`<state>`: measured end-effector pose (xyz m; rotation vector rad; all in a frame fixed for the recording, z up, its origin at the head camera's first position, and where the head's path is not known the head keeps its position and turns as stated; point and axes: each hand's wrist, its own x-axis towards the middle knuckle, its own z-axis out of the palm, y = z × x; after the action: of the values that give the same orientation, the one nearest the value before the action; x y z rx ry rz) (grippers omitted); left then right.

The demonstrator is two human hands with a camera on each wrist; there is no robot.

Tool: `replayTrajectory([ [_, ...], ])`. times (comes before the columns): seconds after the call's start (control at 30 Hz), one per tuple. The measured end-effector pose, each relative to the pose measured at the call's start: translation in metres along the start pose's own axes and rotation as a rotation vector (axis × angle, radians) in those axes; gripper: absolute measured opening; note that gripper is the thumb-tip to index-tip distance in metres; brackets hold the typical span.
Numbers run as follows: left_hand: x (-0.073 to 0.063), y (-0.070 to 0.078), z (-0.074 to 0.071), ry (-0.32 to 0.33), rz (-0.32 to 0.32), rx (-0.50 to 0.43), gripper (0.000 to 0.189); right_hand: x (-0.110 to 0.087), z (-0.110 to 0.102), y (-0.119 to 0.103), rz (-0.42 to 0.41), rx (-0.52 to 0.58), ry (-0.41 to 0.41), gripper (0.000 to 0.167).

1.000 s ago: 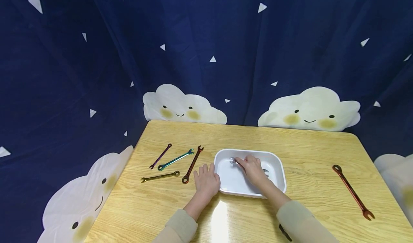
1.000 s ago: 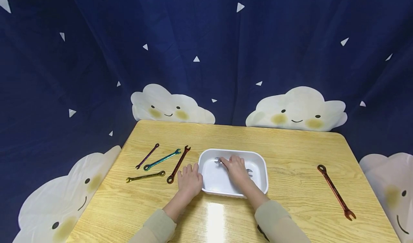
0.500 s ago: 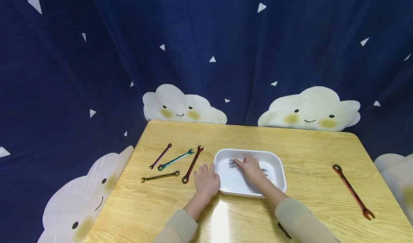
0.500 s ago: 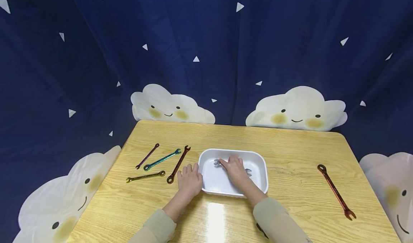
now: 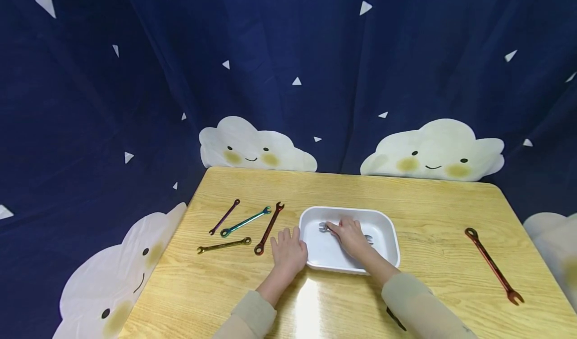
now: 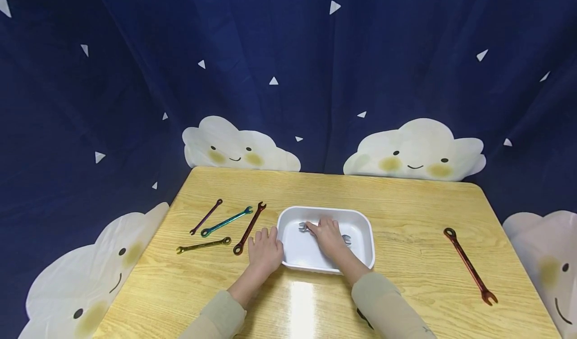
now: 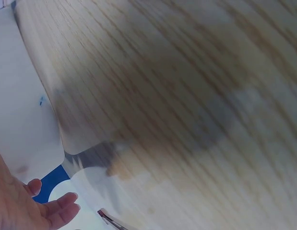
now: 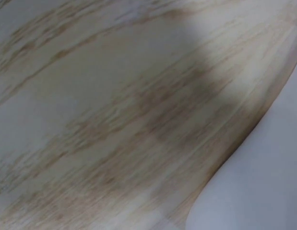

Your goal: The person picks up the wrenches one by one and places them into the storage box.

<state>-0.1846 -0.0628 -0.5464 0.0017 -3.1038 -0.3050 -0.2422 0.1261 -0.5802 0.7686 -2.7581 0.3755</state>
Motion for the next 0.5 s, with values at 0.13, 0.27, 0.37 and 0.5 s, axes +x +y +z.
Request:
replayTrajectory([
  [0.13, 0.0002, 0.0001, 0.0003, -0.006, -0.003, -0.001, 0.029, -0.0004, 0.0013, 0.0004, 0.0, -0.006, 0.0, 0.026],
  [0.27, 0.0008, -0.0004, 0.0016, -0.002, -0.003, 0.003, 0.029, -0.0006, 0.002, 0.0005, 0.029, 0.005, -0.023, 0.026],
  [0.37, 0.0009, -0.0004, 0.0022, 0.003, -0.003, -0.001, 0.029, -0.0007, 0.0026, 0.0004, 0.04, 0.017, -0.03, 0.026],
  [0.5, 0.001, 0.0001, 0.0027, 0.004, -0.009, -0.009, 0.029, -0.0001, 0.0027, 0.0003, 0.043, 0.04, -0.038, 0.027],
])
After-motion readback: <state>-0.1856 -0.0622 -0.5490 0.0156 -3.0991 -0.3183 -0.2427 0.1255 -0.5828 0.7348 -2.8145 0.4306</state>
